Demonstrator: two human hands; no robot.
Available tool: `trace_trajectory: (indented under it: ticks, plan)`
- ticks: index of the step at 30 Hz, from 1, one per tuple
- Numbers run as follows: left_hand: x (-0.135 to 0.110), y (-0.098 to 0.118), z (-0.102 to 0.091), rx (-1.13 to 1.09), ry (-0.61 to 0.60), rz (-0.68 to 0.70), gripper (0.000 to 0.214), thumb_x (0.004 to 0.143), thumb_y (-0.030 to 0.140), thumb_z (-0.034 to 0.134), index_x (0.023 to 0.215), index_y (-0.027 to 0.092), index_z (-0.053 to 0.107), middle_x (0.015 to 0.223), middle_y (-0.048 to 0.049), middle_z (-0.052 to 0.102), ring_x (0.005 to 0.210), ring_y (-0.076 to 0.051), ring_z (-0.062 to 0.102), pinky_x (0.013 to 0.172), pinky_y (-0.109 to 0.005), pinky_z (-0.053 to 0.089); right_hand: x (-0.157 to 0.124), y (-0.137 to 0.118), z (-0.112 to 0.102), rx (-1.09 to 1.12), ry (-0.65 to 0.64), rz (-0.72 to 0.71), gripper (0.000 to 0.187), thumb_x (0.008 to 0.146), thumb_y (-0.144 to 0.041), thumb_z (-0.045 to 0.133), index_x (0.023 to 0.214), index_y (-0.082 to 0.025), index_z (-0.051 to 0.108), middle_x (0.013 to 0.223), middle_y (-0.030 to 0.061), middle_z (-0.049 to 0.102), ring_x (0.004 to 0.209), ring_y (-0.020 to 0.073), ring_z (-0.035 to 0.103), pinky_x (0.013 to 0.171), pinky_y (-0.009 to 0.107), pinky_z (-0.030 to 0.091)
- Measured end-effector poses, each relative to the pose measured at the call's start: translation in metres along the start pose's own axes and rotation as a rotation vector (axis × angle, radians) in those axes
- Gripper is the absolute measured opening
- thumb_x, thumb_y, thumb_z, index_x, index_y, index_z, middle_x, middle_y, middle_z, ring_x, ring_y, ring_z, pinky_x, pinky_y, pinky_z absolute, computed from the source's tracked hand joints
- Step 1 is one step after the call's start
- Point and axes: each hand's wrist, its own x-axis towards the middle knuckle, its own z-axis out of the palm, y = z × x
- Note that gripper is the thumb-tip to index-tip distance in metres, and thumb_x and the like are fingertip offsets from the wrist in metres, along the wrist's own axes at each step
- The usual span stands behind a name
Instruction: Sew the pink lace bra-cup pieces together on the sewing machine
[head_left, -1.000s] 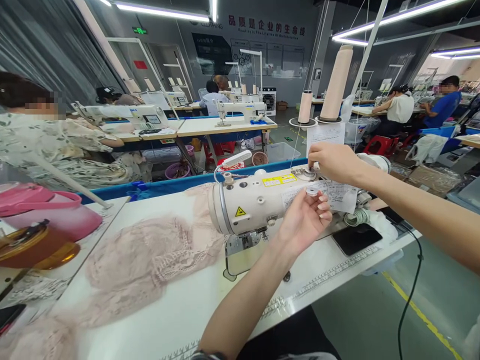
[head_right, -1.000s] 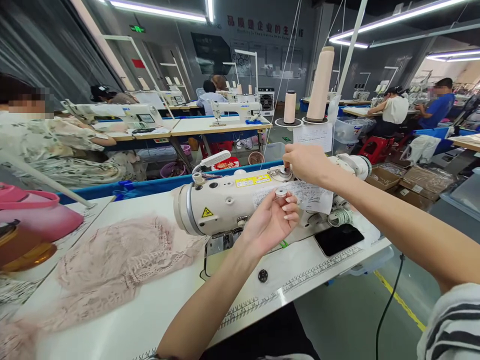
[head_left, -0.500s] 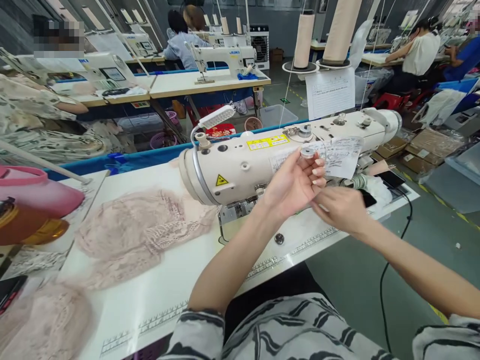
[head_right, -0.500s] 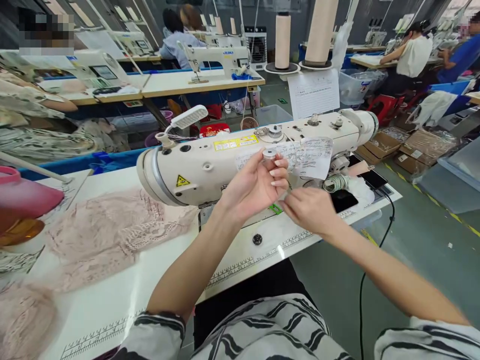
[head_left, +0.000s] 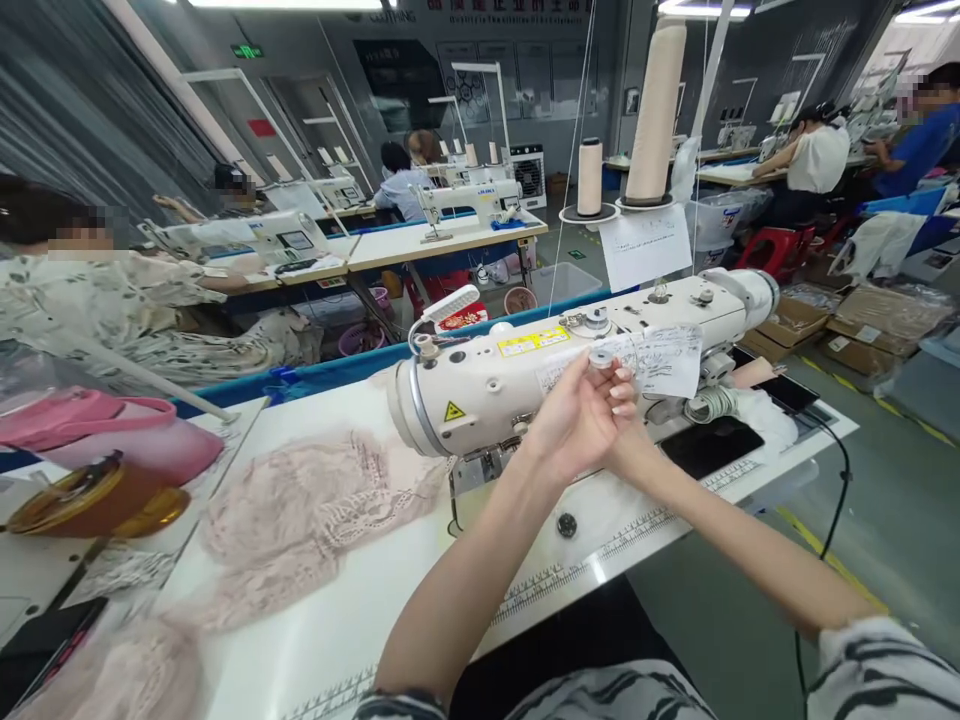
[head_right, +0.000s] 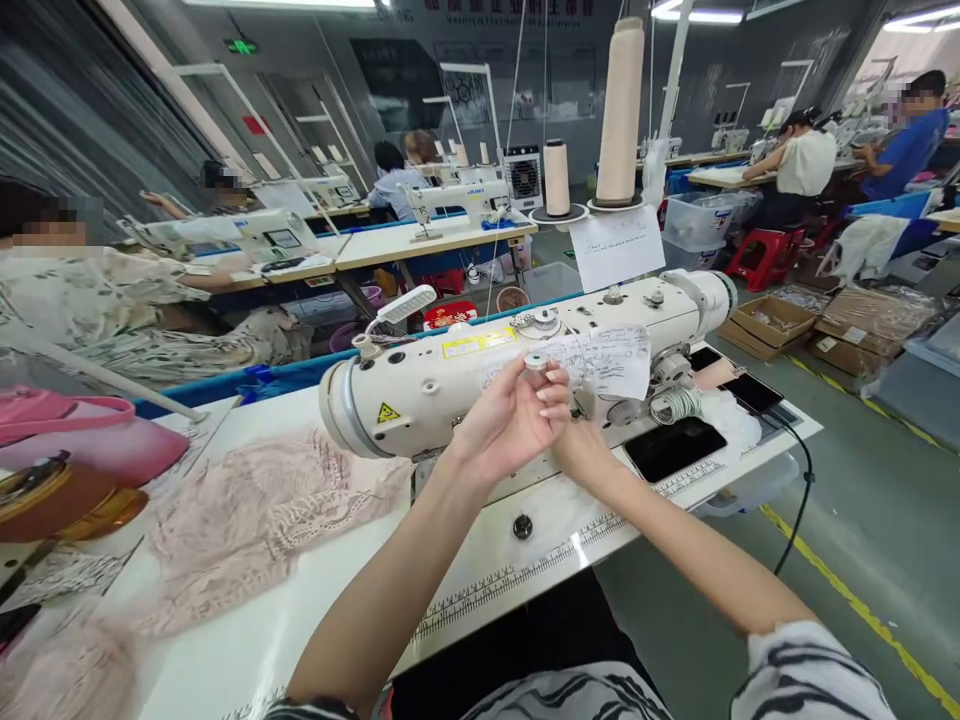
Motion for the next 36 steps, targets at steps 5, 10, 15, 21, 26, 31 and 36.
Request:
trace_trajectory:
  ticks: [5,10,15,21,26,31,36]
  plan:
    - [0.000,0.000,-0.005,-0.006,-0.045,-0.019,0.037,0.102,0.031,0.034,0.083,0.009,0.057,0.073,-0.0024,0.052,0.053,-0.006,0.047,0.048,-0.018,0.040,-0.049,0.023,-0.047,0.113,0.025,0.053,0.029,0.095,-0.023,0.034,0.110,-0.021,0.059,0.100,0.0064,0.068,0.084,0.0200,0.065,0.066,0.029,0.047]
    - [0.001,-0.005,-0.010,-0.018,-0.054,-0.011,0.039,0.102,0.032,0.034,0.081,0.008,0.056,0.075,-0.0031,0.051,0.055,-0.006,0.046,0.049,-0.018,0.040,-0.062,0.038,-0.100,0.171,0.297,0.005,0.025,0.091,-0.039,0.055,0.110,-0.022,0.060,0.089,0.0026,0.068,0.070,0.0152,0.061,0.059,0.025,0.045]
    - [0.001,-0.008,-0.010,-0.041,-0.055,-0.023,0.038,0.102,0.032,0.034,0.081,0.008,0.056,0.074,-0.0032,0.051,0.055,-0.007,0.045,0.050,-0.018,0.041,-0.013,0.036,-0.130,-0.479,0.628,-0.244,0.022,0.095,-0.025,0.050,0.112,-0.019,0.063,0.079,0.0014,0.068,0.066,0.0125,0.058,0.054,0.025,0.031]
    - [0.000,-0.007,-0.007,-0.049,-0.051,-0.014,0.038,0.102,0.032,0.034,0.082,0.008,0.055,0.073,-0.0028,0.050,0.055,-0.007,0.045,0.050,-0.018,0.041,0.029,0.027,-0.132,-0.756,0.685,-0.459,0.023,0.093,-0.008,0.044,0.104,-0.014,0.063,0.073,0.0008,0.063,0.069,0.0130,0.053,0.057,0.025,0.028]
    - [0.000,-0.007,-0.005,-0.060,-0.046,-0.020,0.035,0.101,0.031,0.036,0.081,0.009,0.055,0.073,-0.0025,0.049,0.054,-0.007,0.044,0.049,-0.018,0.040,0.030,0.020,-0.134,-0.845,0.636,-0.448,0.019,0.091,-0.006,0.047,0.100,-0.013,0.062,0.072,0.0000,0.060,0.069,0.0144,0.051,0.058,0.026,0.028]
    - [0.000,-0.007,-0.005,-0.075,-0.033,-0.022,0.034,0.101,0.031,0.036,0.081,0.011,0.055,0.073,-0.0027,0.049,0.055,-0.008,0.044,0.049,-0.018,0.040,0.030,0.018,-0.136,-0.851,0.579,-0.419,0.021,0.092,-0.006,0.044,0.097,-0.015,0.062,0.072,0.0011,0.059,0.069,0.0153,0.050,0.058,0.028,0.028]
    - [0.000,-0.006,-0.006,-0.069,-0.038,-0.022,0.034,0.101,0.031,0.037,0.081,0.010,0.055,0.074,-0.0026,0.049,0.056,-0.007,0.045,0.050,-0.018,0.039,0.029,0.016,-0.138,-0.833,0.476,-0.356,0.028,0.095,-0.007,0.036,0.102,-0.015,0.062,0.076,0.0039,0.062,0.071,0.0158,0.051,0.059,0.028,0.028]
